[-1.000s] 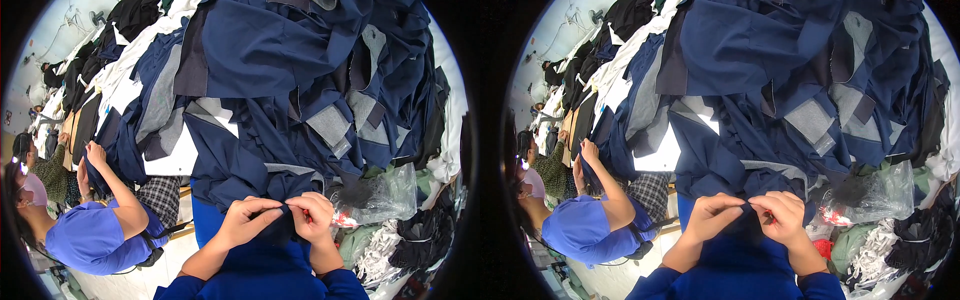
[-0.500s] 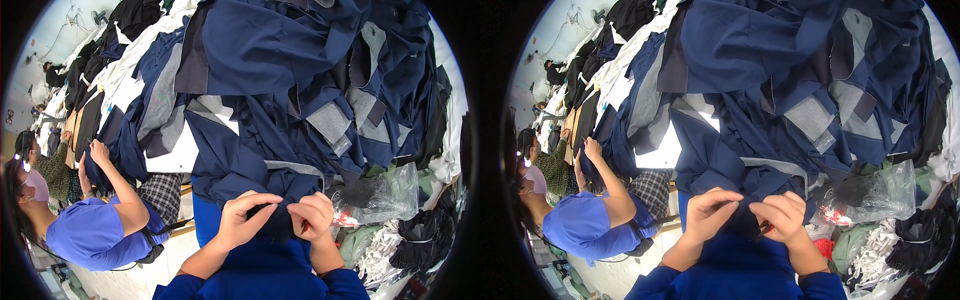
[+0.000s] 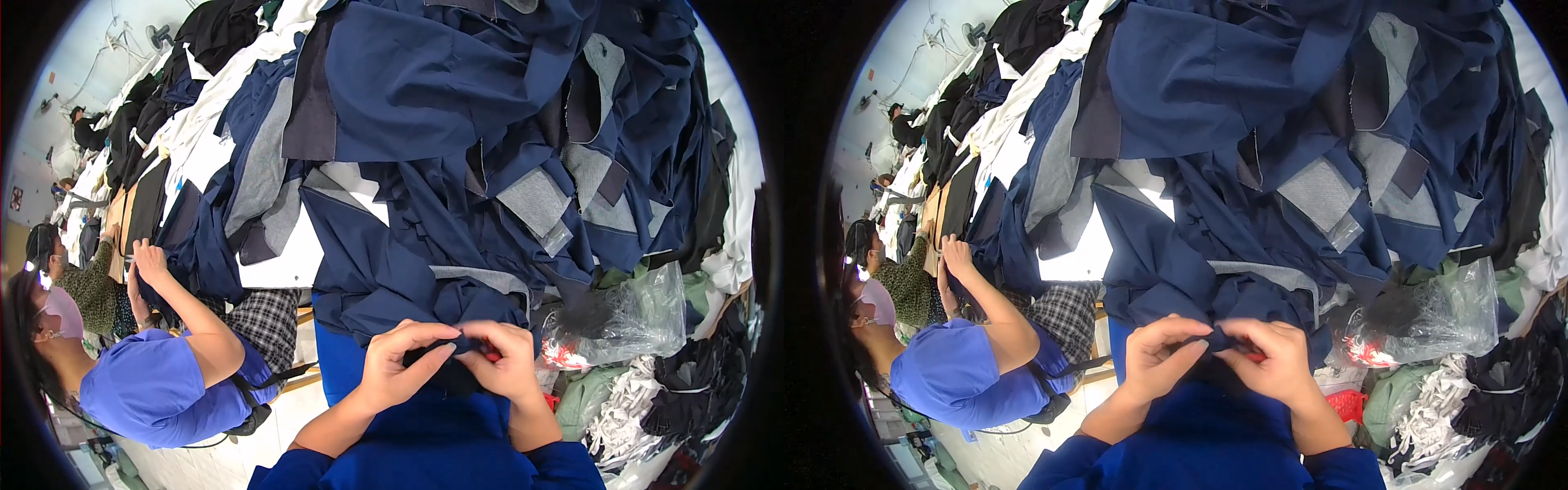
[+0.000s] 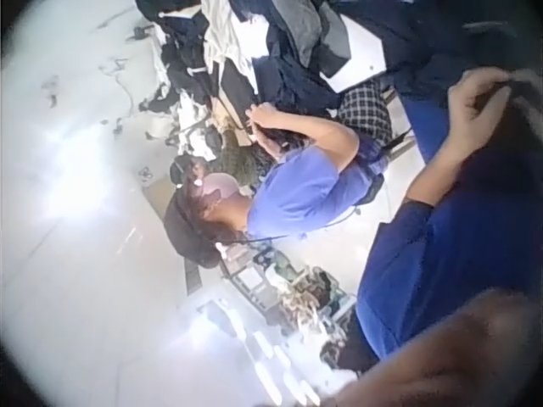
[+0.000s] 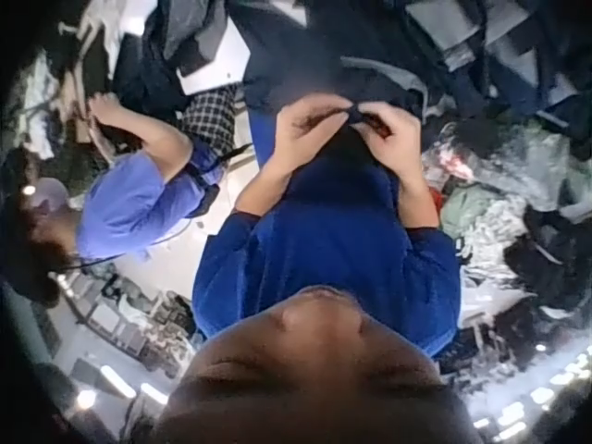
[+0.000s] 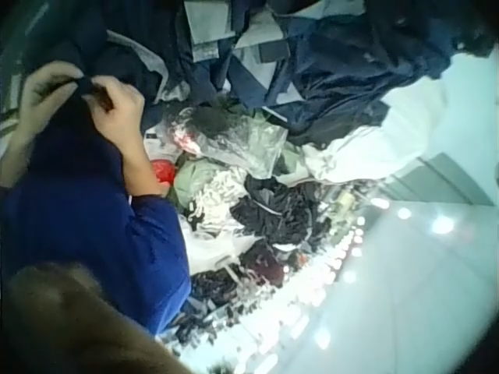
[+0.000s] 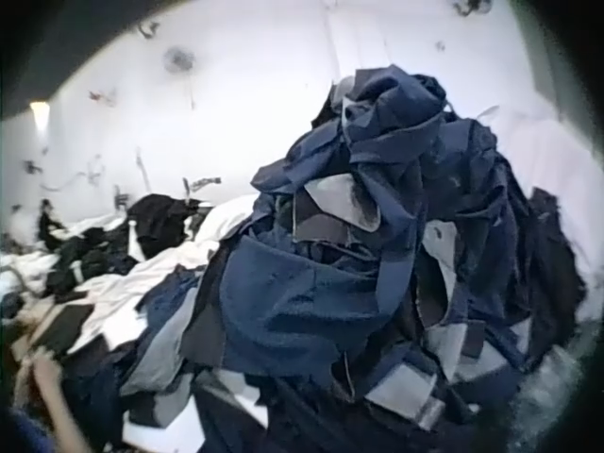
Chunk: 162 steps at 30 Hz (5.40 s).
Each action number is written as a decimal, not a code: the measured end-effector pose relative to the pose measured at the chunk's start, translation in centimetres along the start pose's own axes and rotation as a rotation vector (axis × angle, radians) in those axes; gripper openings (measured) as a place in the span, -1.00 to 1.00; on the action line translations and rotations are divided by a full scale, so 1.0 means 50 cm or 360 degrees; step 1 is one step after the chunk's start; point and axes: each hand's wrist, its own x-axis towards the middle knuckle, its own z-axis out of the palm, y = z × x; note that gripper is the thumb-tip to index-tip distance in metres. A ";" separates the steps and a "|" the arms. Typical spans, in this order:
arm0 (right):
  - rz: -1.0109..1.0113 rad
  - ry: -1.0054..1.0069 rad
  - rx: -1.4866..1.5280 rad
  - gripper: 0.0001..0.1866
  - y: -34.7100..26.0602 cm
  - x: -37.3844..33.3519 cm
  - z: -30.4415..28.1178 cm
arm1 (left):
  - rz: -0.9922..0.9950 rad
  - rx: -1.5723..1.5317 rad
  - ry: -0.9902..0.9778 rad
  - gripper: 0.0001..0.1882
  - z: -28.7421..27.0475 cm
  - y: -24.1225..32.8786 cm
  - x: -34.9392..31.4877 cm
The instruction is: Trim loose threads from fabric pieces using a pair of small thread clippers.
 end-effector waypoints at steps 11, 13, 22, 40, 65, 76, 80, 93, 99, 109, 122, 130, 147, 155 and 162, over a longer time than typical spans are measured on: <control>0.0111 0.1702 0.0040 -0.65 0.200 -0.242 -0.250 | -0.0054 0.1409 0.0400 -0.67 -0.219 -0.083 0.023; -0.0092 0.2588 0.0364 -0.56 0.089 -0.181 -0.258 | -0.0012 0.1603 0.0406 -0.56 -0.248 -0.109 0.039; -0.0040 0.2092 -0.0805 -0.29 0.052 -0.167 -0.253 | 0.0122 0.1608 -0.0402 -0.54 -0.126 -0.182 -0.001; 0.0538 -0.0414 -0.0047 -0.73 -0.021 -0.033 -0.083 | 0.0392 0.0966 0.1183 -0.68 -0.235 -0.064 -0.025; 0.0284 0.1010 0.1672 -0.43 -0.064 0.022 -0.049 | -0.0300 -0.0548 0.0858 -0.65 -0.208 -0.100 -0.022; 0.0880 0.1041 0.0899 -0.65 0.098 -0.070 -0.062 | 0.0529 0.1203 0.0543 -0.76 -0.127 -0.074 0.034; 0.0836 0.0931 0.0740 -0.71 0.092 -0.061 -0.058 | 0.0795 0.1483 -0.0001 -0.67 -0.067 -0.051 0.141; 0.0630 0.0879 0.0493 -0.48 0.122 -0.105 -0.086 | -0.0101 0.0460 -0.0209 -0.82 0.033 -0.107 0.164; 0.0579 0.0575 0.0211 -0.31 0.125 -0.050 -0.030 | -0.0172 0.0109 -0.0394 -0.78 -0.029 -0.077 0.078; 0.0956 0.0395 0.0882 -0.60 0.110 -0.038 -0.014 | -0.0216 -0.0478 0.0123 -0.69 -0.071 -0.079 0.072; 0.0998 0.0881 0.1981 -0.56 0.089 -0.055 0.002 | 0.0592 0.0844 -0.0190 -0.70 0.037 -0.173 0.019; 0.0950 0.0797 0.2348 -0.50 0.051 -0.047 -0.014 | 0.0657 0.1160 0.0004 -0.81 0.068 -0.141 0.058; 0.0822 0.0959 0.1245 -0.58 0.071 -0.037 -0.012 | -0.0130 0.0069 0.0285 -0.89 0.007 -0.107 0.057; 0.1015 0.0700 0.0815 -0.77 0.140 -0.061 -0.019 | 0.0049 0.1518 0.0697 -0.51 -0.273 -0.168 0.030; 0.1228 -0.0172 0.0882 -0.12 0.161 -0.041 0.124 | -0.0469 -0.0001 0.0540 -0.56 -0.128 -0.239 -0.050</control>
